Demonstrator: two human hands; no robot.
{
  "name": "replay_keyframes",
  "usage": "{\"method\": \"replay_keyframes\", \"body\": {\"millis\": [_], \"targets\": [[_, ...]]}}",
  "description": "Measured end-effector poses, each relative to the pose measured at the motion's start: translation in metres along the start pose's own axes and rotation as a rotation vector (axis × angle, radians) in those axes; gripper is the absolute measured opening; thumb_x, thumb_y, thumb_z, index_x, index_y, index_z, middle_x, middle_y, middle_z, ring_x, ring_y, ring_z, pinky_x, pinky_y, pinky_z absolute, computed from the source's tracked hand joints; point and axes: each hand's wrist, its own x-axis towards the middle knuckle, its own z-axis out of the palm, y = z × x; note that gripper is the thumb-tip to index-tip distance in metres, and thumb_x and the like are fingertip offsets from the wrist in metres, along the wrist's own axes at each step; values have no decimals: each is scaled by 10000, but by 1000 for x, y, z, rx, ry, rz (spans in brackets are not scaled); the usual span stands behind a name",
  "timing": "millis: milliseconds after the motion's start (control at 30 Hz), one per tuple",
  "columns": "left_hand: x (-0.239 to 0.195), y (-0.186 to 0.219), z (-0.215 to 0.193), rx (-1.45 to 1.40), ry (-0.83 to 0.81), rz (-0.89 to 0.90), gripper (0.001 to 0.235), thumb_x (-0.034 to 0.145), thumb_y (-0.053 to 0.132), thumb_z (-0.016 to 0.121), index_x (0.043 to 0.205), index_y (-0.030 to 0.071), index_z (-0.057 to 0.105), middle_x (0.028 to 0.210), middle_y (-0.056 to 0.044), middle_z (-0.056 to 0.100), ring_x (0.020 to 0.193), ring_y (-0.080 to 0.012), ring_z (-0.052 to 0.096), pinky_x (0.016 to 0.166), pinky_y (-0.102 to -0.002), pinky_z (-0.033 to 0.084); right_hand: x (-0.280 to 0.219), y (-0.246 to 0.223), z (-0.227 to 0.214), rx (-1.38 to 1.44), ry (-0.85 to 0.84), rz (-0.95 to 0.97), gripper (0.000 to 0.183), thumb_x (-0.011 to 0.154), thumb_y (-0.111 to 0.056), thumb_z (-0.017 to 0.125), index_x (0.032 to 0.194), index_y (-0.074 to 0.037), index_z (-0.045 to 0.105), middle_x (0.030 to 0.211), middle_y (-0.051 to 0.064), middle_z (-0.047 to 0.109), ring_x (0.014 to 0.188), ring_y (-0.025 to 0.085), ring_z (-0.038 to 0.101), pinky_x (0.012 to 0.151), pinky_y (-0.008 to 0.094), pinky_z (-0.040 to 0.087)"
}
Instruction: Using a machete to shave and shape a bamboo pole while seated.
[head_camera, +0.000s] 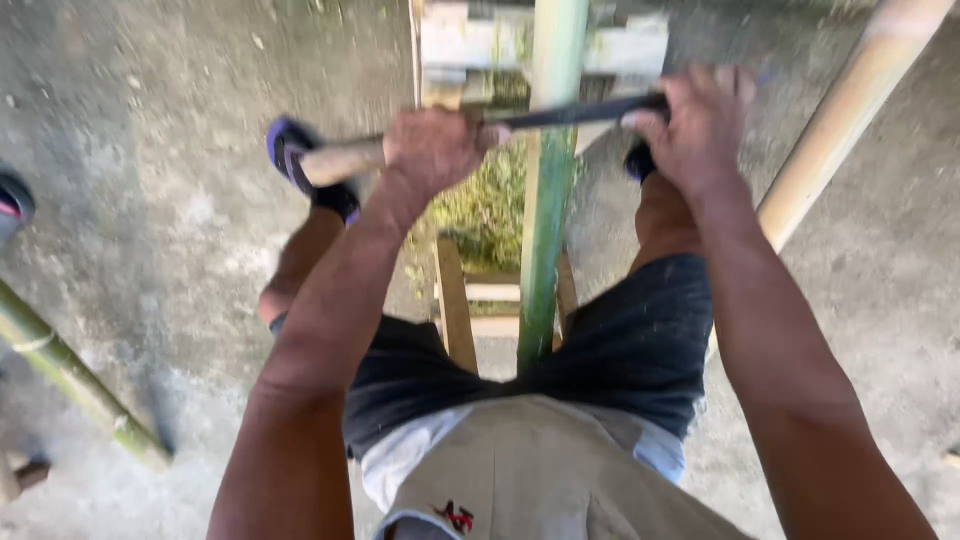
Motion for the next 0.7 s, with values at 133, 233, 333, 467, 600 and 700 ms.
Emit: {"method": "replay_keyframes", "body": {"millis": [133, 233, 333, 467, 600, 700], "targets": [[5, -6, 18, -61, 8, 24, 713, 999, 772, 270, 1035, 206, 701, 627, 43, 465, 515, -101, 438, 533, -361, 445, -12, -7, -13, -63, -126, -66, 497, 903, -579, 777, 1100, -123, 750, 1054, 94, 595, 1169, 333, 463, 1149, 532, 284], [-4, -6, 21, -121, 12, 4, 682, 962, 789, 300, 1095, 232, 669, 586, 34, 472, 517, -115, 460, 548, -370, 467, -9, -9, -16, -139, -53, -115, 450, 933, -543, 751, 1109, -129, 744, 1137, 100, 613, 1221, 354, 444, 1150, 534, 295], [13, -12, 9, -124, -15, -17, 642, 983, 766, 316, 1074, 234, 665, 585, 17, 462, 500, -105, 454, 503, -358, 448, 3, -3, -11, -191, -59, -170, 459, 960, -566, 786, 1133, -142, 770, 1146, 96, 633, 1252, 364, 447, 1177, 548, 282], [-2, -10, 16, 130, 39, 71, 696, 1071, 746, 292, 953, 198, 704, 580, 24, 453, 442, -83, 420, 453, -337, 345, 2, -16, -21, -101, 45, -166, 438, 959, -493, 730, 1068, -69, 708, 1200, 171, 626, 1246, 420, 436, 997, 558, 283], [17, -24, 54, -5, 120, 110, 544, 1036, 644, 342, 1030, 247, 714, 575, 27, 472, 436, -96, 406, 374, -317, 369, -14, -20, -18, -96, -84, -97, 554, 909, -625, 844, 1069, -101, 763, 1123, 96, 650, 1205, 328, 496, 1189, 565, 273], [15, -25, 63, -36, 287, 121, 526, 1121, 583, 348, 1052, 215, 717, 592, 59, 498, 458, -104, 410, 412, -317, 357, -18, -30, -26, -68, -63, -80, 486, 915, -510, 748, 1149, -84, 728, 1149, 111, 641, 1181, 333, 468, 1149, 522, 320]]}}
